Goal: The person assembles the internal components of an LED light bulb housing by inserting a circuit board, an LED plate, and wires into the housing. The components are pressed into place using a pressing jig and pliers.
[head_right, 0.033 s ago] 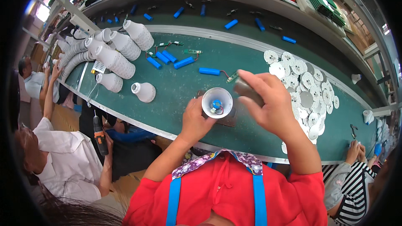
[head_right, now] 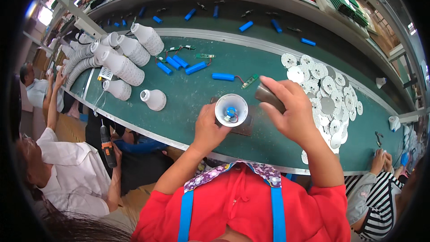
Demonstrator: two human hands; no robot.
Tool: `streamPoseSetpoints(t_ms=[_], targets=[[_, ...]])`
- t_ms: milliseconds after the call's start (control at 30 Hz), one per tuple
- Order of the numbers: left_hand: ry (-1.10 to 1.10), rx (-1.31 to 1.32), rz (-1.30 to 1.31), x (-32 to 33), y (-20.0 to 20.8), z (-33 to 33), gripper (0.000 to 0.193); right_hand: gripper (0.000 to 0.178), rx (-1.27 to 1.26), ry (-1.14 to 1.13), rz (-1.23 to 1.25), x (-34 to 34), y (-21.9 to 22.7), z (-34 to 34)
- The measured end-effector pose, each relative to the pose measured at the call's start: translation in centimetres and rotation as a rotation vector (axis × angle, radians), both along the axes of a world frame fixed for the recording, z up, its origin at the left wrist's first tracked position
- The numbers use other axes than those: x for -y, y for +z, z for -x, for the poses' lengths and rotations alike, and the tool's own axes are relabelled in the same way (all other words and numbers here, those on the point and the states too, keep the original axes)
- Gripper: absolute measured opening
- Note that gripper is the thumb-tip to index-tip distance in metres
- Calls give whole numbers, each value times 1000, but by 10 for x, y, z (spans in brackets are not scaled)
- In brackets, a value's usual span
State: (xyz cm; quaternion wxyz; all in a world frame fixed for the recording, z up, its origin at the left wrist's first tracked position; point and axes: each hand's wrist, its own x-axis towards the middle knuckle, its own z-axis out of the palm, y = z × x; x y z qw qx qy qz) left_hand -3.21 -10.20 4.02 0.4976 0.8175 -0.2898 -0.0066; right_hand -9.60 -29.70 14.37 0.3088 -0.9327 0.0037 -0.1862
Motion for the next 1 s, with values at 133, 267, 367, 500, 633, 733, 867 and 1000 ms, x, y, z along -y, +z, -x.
streamPoseSetpoints(t_ms=[133,267,367,500,633,733,867,1000], targets=[[-26,79,84,8,1,-2,39,50,-97,-147,68,31,-65,33],[-66,152,118,9,-6,-6,39,55,-148,-180,238,37,-108,53],[-50,-19,194,9,-5,-1,39,57,-138,-199,249,35,-113,58],[-67,278,55,9,10,-3,39,60,-168,-208,246,39,-119,58],[-71,-411,396,17,36,-11,34,62,-106,-205,271,41,-118,60],[-131,-741,643,21,37,-20,34,63,6,-253,289,42,-118,62],[-198,-1093,678,39,40,-8,34,65,113,-235,141,42,-95,65],[-194,-1150,477,79,38,18,32,72,101,-35,-287,27,-63,70]])
